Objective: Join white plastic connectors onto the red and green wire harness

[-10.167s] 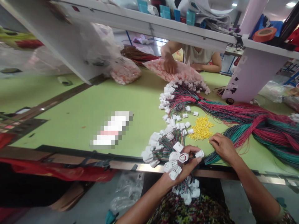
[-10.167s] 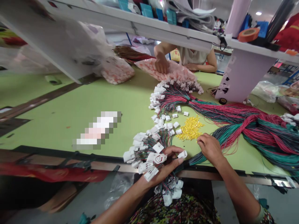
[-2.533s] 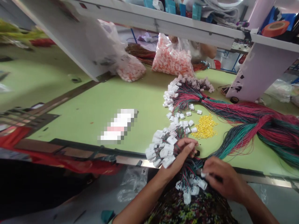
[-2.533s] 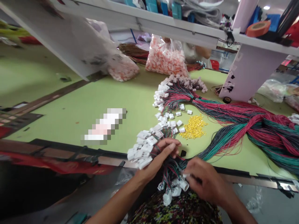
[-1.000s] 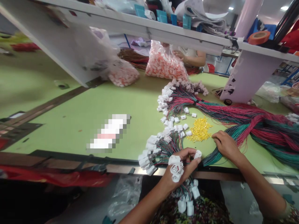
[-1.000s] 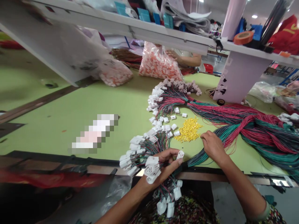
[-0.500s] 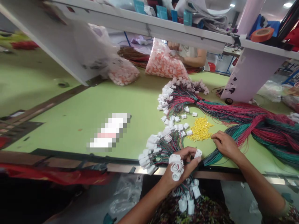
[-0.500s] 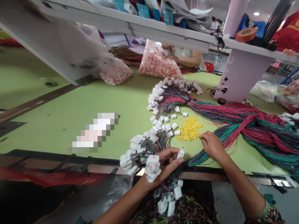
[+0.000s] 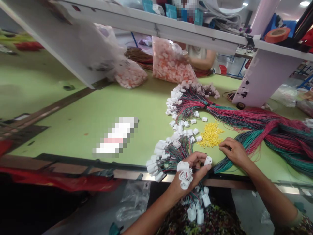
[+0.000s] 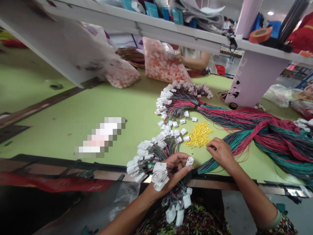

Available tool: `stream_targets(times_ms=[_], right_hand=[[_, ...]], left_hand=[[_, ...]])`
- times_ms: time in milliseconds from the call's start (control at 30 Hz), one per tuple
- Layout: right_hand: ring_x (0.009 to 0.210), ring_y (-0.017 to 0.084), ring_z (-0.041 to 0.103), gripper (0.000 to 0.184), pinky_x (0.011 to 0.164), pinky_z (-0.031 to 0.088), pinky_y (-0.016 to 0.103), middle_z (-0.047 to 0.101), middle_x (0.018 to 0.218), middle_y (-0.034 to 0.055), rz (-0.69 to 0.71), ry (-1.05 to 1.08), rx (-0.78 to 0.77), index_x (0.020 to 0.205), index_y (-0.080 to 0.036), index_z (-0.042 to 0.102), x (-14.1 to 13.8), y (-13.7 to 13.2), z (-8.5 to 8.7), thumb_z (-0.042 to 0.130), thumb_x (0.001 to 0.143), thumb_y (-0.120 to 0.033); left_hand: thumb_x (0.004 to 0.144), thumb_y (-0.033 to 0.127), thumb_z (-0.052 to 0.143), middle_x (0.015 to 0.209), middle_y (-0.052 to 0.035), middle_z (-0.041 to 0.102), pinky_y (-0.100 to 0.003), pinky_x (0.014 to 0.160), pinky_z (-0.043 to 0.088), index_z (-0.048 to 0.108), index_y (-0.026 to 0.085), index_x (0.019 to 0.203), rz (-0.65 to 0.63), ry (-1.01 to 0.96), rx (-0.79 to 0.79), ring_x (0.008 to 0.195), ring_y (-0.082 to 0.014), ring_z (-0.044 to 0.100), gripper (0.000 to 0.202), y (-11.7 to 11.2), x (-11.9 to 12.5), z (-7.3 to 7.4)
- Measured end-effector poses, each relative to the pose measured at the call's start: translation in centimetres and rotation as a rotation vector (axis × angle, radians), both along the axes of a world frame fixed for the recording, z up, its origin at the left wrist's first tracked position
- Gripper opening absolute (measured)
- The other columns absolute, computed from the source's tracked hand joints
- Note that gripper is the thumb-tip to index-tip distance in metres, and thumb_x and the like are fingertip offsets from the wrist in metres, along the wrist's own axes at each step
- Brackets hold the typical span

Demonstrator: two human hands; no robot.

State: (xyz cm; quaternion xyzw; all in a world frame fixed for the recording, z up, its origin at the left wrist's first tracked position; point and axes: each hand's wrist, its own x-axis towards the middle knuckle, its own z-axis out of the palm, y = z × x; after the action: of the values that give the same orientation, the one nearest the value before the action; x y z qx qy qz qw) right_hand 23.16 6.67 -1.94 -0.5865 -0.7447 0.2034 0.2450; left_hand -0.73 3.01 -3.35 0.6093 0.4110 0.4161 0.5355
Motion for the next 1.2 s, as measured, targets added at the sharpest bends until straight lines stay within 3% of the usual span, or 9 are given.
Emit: stream_targets(times_ms=[167, 300, 567, 767, 967, 1200], right_hand=[[0.070, 0.015, 0.063, 0.009, 0.063, 0.050, 0.026, 0.067, 0.080, 0.0019, 0.123, 0.379, 0.000, 0.086, -0.020, 0.074, -3.0, -3.2, 2.5, 0.068, 0.091, -0.025], [0.076, 0.016, 0.065, 0.011, 0.068, 0.053, 0.028, 0.069, 0.084, 0.0032, 0.129, 0.423, 0.094, 0.091, -0.022, 0.074, -4.7, -5.2, 3.5, 0.064, 0.095, -0.023], [0.085, 0.021, 0.065, 0.016, 0.076, 0.053, 0.035, 0.069, 0.089, 0.0049, 0.173, 0.206, 0.275, 0.099, -0.024, 0.073, -5.0, -5.9, 3.2, 0.057, 0.099, -0.020], [0.084, 0.021, 0.065, 0.016, 0.073, 0.053, 0.035, 0.069, 0.087, 0.0048, 0.183, 0.199, 0.297, 0.100, -0.025, 0.073, -5.0, -5.9, 3.1, 0.058, 0.099, -0.020], [0.081, 0.019, 0.066, 0.013, 0.072, 0.055, 0.031, 0.070, 0.085, 0.0035, 0.128, 0.340, 0.248, 0.095, -0.025, 0.075, -5.2, -5.7, 2.6, 0.063, 0.096, -0.020], [0.065, 0.015, 0.058, 0.012, 0.057, 0.048, 0.026, 0.068, 0.079, 0.0024, 0.042, 0.474, 0.113, 0.086, -0.022, 0.076, -5.5, -5.4, 2.4, 0.068, 0.093, -0.028]], left_hand=[[0.086, 0.031, 0.071, 0.065, 0.0022, 0.063, -0.022, 0.052, 0.037, 0.072, 0.018, 0.098, 0.047, 0.008, 0.044, 0.055, -0.0114, 0.049, 0.018, -0.3, -0.1, -0.1], [0.085, 0.026, 0.071, 0.072, -0.0010, 0.068, -0.023, 0.053, 0.040, 0.074, 0.017, 0.096, 0.108, 0.020, 0.165, 0.057, -0.0123, 0.053, 0.014, -0.3, 0.1, 0.0], [0.085, 0.013, 0.069, 0.091, -0.0068, 0.077, -0.028, 0.066, 0.053, 0.074, 0.020, 0.100, 0.136, 0.038, 0.396, 0.075, -0.0174, 0.069, 0.016, -0.3, 0.2, -0.3], [0.086, 0.010, 0.068, 0.092, -0.0068, 0.078, -0.026, 0.063, 0.055, 0.074, 0.020, 0.102, 0.139, 0.037, 0.451, 0.073, -0.0160, 0.071, 0.020, -0.3, 0.2, -0.2], [0.085, 0.007, 0.069, 0.094, -0.0074, 0.078, -0.029, 0.073, 0.059, 0.075, 0.020, 0.103, 0.158, 0.013, 0.490, 0.084, -0.0186, 0.074, 0.023, -0.2, 0.2, -0.7], [0.087, 0.013, 0.069, 0.092, -0.0076, 0.079, -0.031, 0.072, 0.060, 0.076, 0.021, 0.100, 0.152, 0.028, 0.450, 0.082, -0.0197, 0.074, 0.017, -0.4, 0.3, -0.3]])
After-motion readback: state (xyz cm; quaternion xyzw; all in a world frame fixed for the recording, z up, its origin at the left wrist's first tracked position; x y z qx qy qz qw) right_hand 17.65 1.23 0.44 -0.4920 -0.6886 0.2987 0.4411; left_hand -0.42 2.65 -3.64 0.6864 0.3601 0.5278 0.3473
